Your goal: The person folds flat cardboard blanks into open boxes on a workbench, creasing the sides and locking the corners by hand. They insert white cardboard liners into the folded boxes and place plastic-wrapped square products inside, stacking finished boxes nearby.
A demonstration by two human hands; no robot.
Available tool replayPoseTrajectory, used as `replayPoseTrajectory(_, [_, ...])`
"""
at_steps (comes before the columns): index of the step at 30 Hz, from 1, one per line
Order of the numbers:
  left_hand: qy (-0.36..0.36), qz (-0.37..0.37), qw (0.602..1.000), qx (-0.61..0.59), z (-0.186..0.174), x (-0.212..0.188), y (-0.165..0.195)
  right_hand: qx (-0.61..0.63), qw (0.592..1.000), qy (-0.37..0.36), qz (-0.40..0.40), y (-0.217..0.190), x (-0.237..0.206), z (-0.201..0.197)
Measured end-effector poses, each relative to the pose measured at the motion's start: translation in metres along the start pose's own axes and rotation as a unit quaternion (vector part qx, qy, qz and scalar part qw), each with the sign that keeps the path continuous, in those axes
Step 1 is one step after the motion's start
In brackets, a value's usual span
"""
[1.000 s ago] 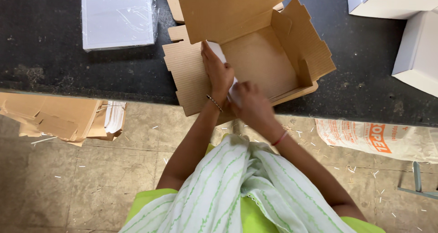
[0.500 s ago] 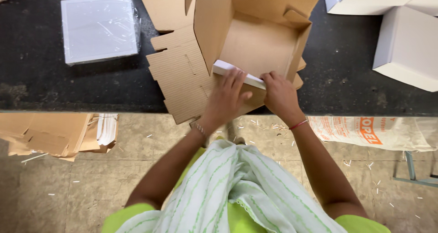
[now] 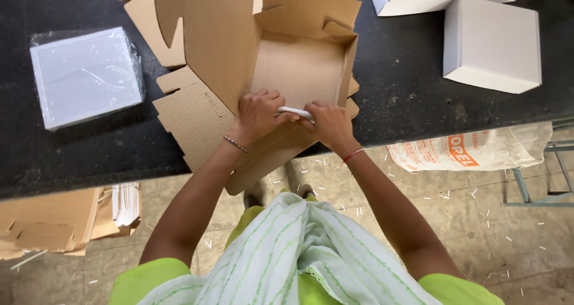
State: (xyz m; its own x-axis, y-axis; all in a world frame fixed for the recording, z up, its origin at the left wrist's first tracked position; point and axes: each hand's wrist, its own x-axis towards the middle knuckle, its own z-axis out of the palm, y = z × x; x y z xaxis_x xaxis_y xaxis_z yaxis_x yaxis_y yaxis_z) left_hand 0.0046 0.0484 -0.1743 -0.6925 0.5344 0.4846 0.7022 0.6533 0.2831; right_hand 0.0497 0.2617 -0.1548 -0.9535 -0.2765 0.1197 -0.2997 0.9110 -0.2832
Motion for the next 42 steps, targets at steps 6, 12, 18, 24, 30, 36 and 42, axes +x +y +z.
replayPoseTrajectory(6, [-0.044,-0.038,0.998,0.020,0.006,-0.008,-0.009,0.079,0.995,0.058,-0.017,0.016,-0.001,0.027])
replayPoseTrajectory(12, [-0.158,-0.081,0.982,0.068,0.009,-0.023,-0.024,0.022,0.992,0.119,-0.031,0.006,-0.002,0.046])
replayPoseTrajectory(18, [-0.216,-0.064,0.963,0.149,0.029,-0.019,-0.046,0.003,1.000,0.021,-0.014,-0.003,0.005,0.027])
replayPoseTrajectory(24, [-0.125,-0.039,0.926,0.354,-0.029,-0.035,-0.055,0.096,0.958,0.169,-0.212,-0.026,-0.027,-0.016])
replayPoseTrajectory(30, [0.087,-0.145,0.968,0.185,-0.111,-0.039,-0.055,0.069,0.969,0.172,-0.161,0.005,-0.019,-0.066])
replayPoseTrajectory(36, [0.043,-0.120,0.992,-0.008,-0.031,-0.027,0.040,0.118,0.962,0.243,-0.039,0.058,0.039,-0.080])
replayPoseTrajectory(42, [0.027,-0.089,0.990,0.102,-0.032,-0.046,0.029,-0.074,0.951,0.192,-0.231,0.051,0.069,-0.075])
